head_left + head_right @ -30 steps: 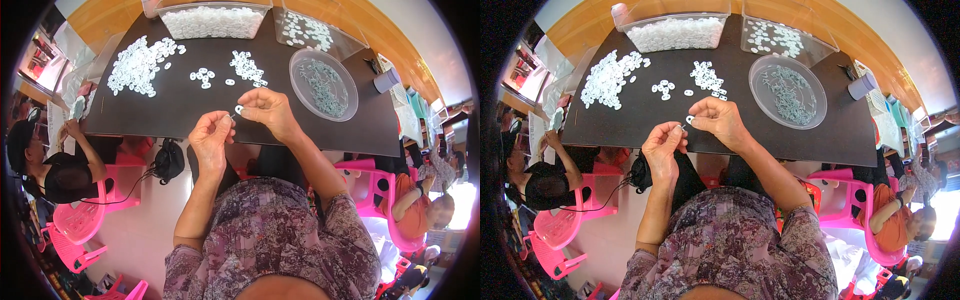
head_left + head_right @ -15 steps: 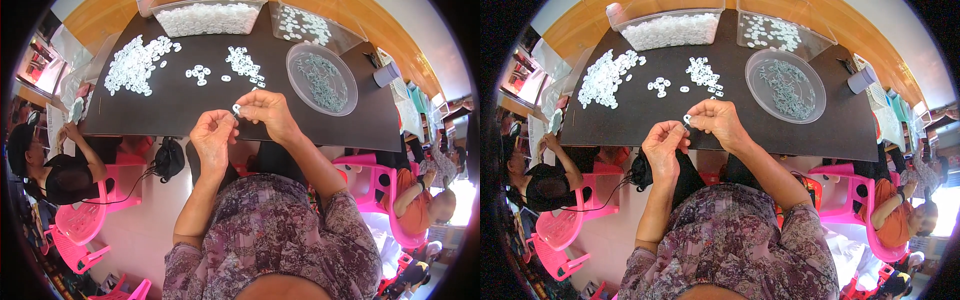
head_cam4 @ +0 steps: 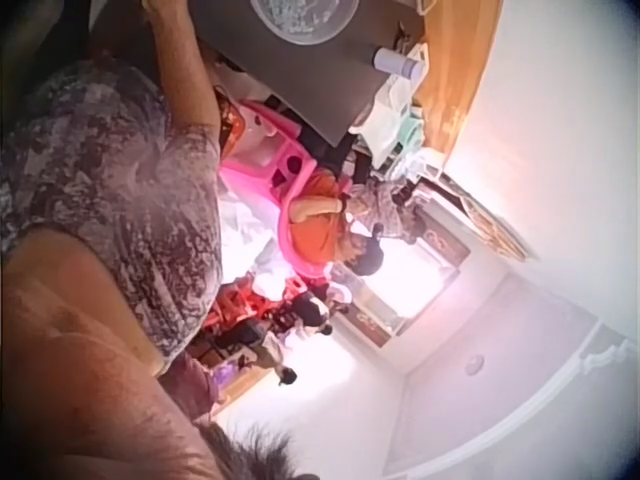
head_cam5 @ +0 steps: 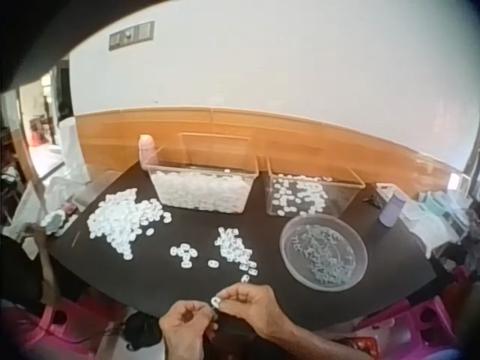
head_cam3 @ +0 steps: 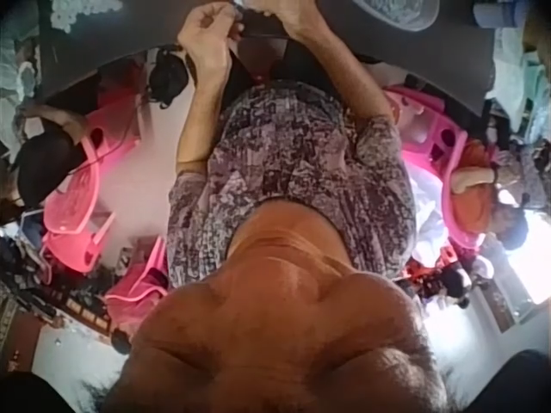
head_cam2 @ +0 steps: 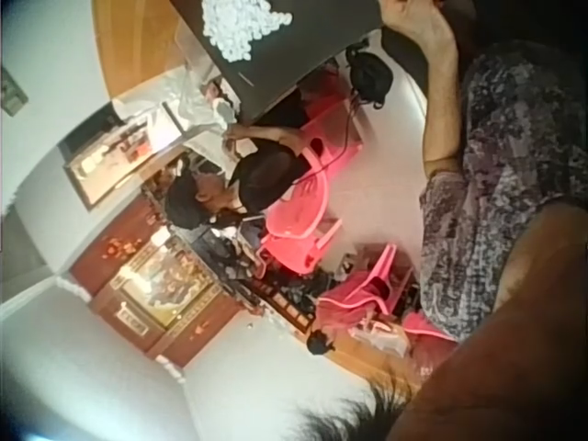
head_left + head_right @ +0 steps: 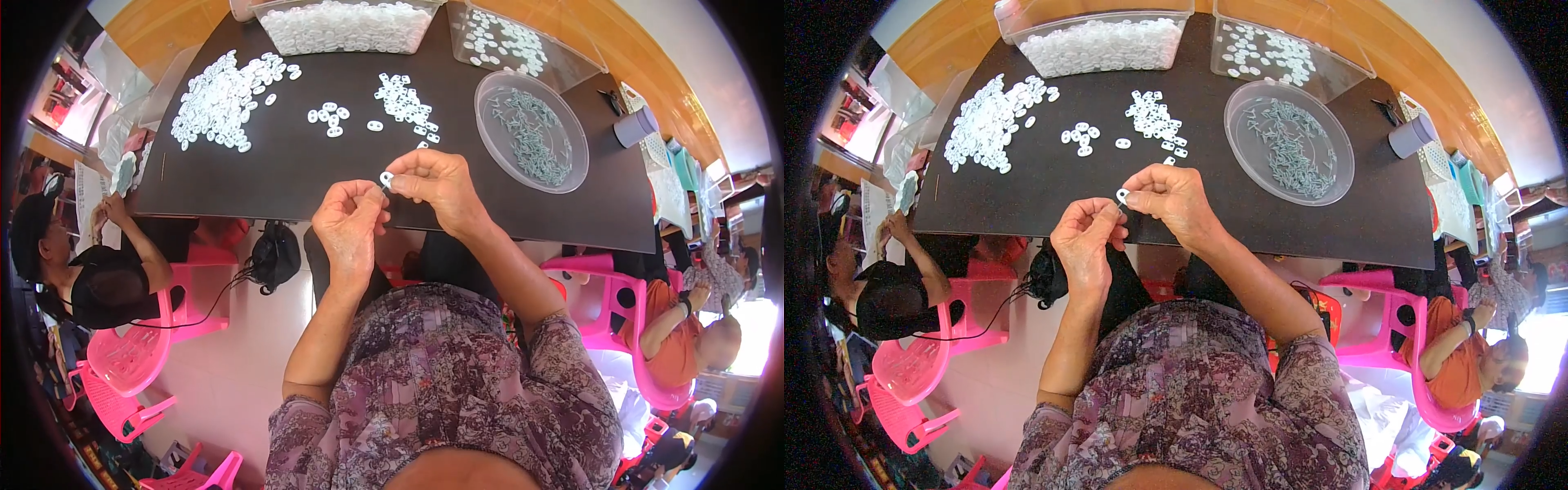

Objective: Manual assembly of small white plastic components by inserting pins or inserts into them at a shared workspace.

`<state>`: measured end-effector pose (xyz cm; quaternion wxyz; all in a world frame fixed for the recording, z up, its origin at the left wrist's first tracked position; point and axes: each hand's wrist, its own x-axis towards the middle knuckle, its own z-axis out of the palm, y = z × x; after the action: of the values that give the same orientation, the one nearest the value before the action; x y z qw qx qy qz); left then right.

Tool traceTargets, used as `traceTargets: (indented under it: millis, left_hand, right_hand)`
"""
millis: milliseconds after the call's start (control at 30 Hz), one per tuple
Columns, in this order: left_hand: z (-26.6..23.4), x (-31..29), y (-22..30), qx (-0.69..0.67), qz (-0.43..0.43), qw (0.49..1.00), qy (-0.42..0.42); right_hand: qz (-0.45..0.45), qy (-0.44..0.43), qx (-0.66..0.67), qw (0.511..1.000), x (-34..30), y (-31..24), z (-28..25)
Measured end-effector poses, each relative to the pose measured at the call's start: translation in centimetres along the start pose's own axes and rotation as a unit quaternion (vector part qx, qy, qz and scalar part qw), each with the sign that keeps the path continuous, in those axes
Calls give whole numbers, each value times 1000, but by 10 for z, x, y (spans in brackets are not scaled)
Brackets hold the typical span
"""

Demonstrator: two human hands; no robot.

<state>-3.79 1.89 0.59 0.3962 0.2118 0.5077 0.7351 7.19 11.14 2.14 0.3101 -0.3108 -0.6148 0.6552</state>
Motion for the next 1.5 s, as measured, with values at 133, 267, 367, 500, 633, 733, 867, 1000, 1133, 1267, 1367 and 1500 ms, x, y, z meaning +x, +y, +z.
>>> traceTargets:
  millis: [133,267,367,500,633,733,867,1000,1133,1267,1367,1500]
  left_hand:
    - [0,0,-2,1,7,1000,1]
    - [3,0,-6,-6,19,1000,-10]
    - [3,0,-7,-14,21,1000,-13]
    - [4,-1,-7,-23,19,1000,-10]
    - [3,0,-11,-32,24,999,-26]
    - [5,-2,-8,-32,35,998,-34]
    - [5,-2,-14,-43,47,997,-46]
    - [6,-3,-15,-41,48,997,-38]
    - [6,-5,-17,-54,48,997,-27]
    - [6,-5,-18,-48,47,997,-26]
    - [8,-5,-18,-49,47,997,-34]
    - [8,-4,-17,-51,61,996,-46]
  right_hand:
    - [-33,1,-8,999,-1,7,3]
    - [-49,7,-21,999,-5,6,5]
    - [-79,28,-62,995,-7,13,5]
    - [-80,36,-89,992,-9,11,6]
    - [-97,40,-101,989,-10,12,4]
    - [-106,46,-131,985,-13,8,6]
    - [-109,42,-125,985,-14,10,4]
    - [-108,42,-102,988,-14,12,4]
    - [-103,47,-113,987,-15,12,6]
    - [-139,51,-189,971,-16,8,5]
    - [-161,60,-199,965,-17,10,4]
    - [-211,50,-253,943,-20,7,5]
